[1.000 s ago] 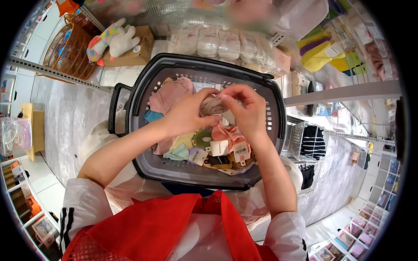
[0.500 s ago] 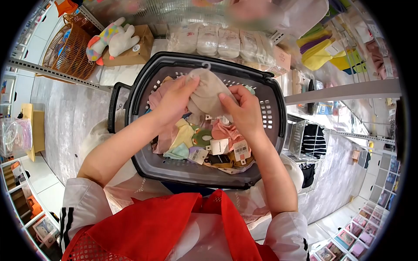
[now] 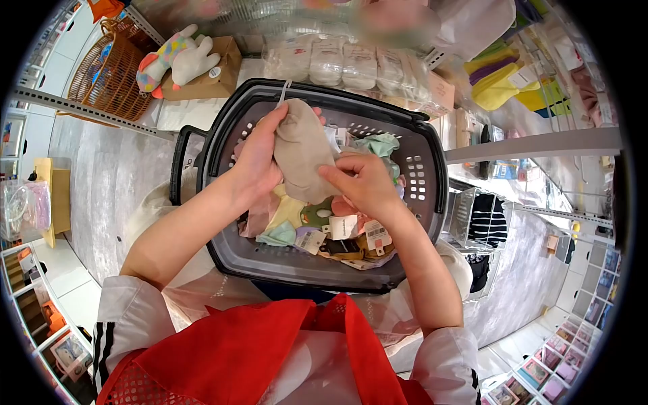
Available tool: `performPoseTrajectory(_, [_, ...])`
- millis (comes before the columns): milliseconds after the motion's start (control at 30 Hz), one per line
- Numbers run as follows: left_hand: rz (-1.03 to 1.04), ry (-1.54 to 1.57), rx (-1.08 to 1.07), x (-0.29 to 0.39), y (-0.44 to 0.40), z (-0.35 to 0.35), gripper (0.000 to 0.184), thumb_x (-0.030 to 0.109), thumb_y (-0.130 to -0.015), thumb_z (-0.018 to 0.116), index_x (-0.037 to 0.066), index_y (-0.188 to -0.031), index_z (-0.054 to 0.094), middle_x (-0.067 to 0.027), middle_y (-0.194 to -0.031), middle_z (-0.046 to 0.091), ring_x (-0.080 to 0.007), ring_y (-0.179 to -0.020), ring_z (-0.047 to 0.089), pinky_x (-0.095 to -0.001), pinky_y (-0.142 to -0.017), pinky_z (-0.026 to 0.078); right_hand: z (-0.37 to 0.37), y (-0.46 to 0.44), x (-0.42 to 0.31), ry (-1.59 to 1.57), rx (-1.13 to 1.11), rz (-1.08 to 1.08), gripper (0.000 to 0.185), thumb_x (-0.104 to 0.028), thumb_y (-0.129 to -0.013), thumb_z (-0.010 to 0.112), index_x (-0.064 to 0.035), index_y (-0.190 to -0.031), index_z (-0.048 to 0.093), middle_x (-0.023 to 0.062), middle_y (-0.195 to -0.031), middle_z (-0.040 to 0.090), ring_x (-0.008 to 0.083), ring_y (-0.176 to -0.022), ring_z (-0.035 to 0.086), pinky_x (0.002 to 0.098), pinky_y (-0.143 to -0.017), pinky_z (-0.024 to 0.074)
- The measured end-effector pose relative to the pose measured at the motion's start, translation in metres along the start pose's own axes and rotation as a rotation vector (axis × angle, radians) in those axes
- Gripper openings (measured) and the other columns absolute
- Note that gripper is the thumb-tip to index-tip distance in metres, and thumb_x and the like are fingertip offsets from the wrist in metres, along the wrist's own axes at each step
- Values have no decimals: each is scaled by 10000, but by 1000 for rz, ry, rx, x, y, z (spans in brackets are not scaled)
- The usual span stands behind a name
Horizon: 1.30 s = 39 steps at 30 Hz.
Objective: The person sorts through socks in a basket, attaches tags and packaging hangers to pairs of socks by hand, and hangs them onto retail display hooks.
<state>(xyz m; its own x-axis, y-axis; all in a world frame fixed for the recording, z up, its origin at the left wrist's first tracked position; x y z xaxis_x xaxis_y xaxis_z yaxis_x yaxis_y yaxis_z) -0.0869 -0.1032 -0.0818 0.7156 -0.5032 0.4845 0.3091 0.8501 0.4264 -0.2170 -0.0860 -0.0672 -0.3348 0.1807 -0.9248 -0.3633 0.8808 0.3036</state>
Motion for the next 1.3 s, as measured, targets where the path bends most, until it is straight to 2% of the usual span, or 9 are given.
performPoseTrajectory(267, [41, 71, 11, 3, -10, -7, 339, 269, -934, 330, -1, -1083, 470, -86, -1060, 548, -175, -1001, 529, -307, -901, 415, -30, 5, -13, 187, 458, -140, 237, -219, -802, 583, 13, -792, 538, 133, -555, 538, 221, -410, 508, 312, -415, 380])
performPoseTrajectory(367, [56, 78, 56, 3, -11, -12, 298, 253, -932, 346, 15, -1047, 482, -75, -1056, 552, -159, -986, 537, -290, -890, 423, -40, 8, -16, 241, 542, -83, 206, -194, -825, 558, 10, -798, 546, 105, -619, 545, 131, -556, 483, 265, -526, 391])
performPoseTrajectory(467, [60, 80, 55, 3, -9, -11, 296, 260, -932, 348, 21, -1041, 484, -69, -1051, 554, -150, -980, 539, -283, -887, 425, -43, 9, -24, 281, 565, -193, 203, -195, -809, 573, 3, -785, 530, 161, -569, 530, 284, -502, 529, 335, -486, 399])
performPoseTrajectory(667, [62, 60, 20, 4, -9, -12, 310, 284, -930, 353, 29, -1039, 491, -59, -1040, 558, -147, -970, 543, -278, -871, 430, -40, 4, -22, 322, 426, -224, 190, -164, -800, 578, 20, -773, 538, 153, -585, 545, 297, -506, 524, 325, -502, 410])
performPoseTrajectory(867, [178, -246, -68, 13, 5, 7, 311, 297, -921, 392, 27, -937, 545, -23, -880, 594, -101, -799, 559, -230, -723, 441, -46, -4, 1, 163, 398, -32, 190, -170, -843, 525, 15, -868, 558, 102, -694, 601, 162, -627, 574, 301, -575, 428])
performPoseTrajectory(1000, [253, -840, 75, 12, 16, 12, 256, 235, -895, 464, 9, -849, 577, -6, -736, 580, -64, -657, 508, -207, -597, 406, -29, -11, -10, -331, 261, -250, 203, -170, -873, 483, 11, -903, 569, 47, -756, 615, 113, -713, 570, 268, -632, 441])
performPoseTrajectory(1067, [386, -1029, -62, 8, 18, 25, 225, 202, -871, 497, -4, -831, 580, -13, -693, 564, -57, -636, 487, -210, -571, 395, -19, -7, -20, -403, 192, -268, 189, -156, -871, 493, 12, -886, 577, 30, -762, 615, 101, -721, 569, 238, -649, 444])
performPoseTrajectory(1167, [361, -1175, -145, -1, 18, 28, 215, 194, -831, 550, -18, -831, 581, -28, -666, 557, -54, -624, 483, -216, -561, 398, -20, -3, -15, -138, 174, -177, 144, -121, -838, 545, 18, -847, 585, 29, -721, 604, 71, -690, 558, 194, -633, 442])
performPoseTrajectory(1300, [381, -1211, -163, -2, 19, 36, 251, 218, -778, 620, -21, -840, 578, -41, -671, 567, -66, -630, 499, -225, -575, 413, -28, 0, -15, -179, 262, -122, 115, -91, -804, 587, 23, -818, 589, 12, -661, 577, 46, -607, 522, 177, -565, 423])
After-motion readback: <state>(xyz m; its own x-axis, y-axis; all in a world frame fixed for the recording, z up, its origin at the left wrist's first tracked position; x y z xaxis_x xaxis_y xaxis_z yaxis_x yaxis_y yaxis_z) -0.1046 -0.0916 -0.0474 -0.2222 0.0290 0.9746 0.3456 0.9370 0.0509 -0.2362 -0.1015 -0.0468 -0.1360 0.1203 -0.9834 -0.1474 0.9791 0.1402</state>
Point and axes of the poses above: each hand's wrist, its own y-axis away from the middle knuckle, its own z-axis out of the palm, x = y × z, the point moved 7 cm from there along -y, towards the middle knuckle
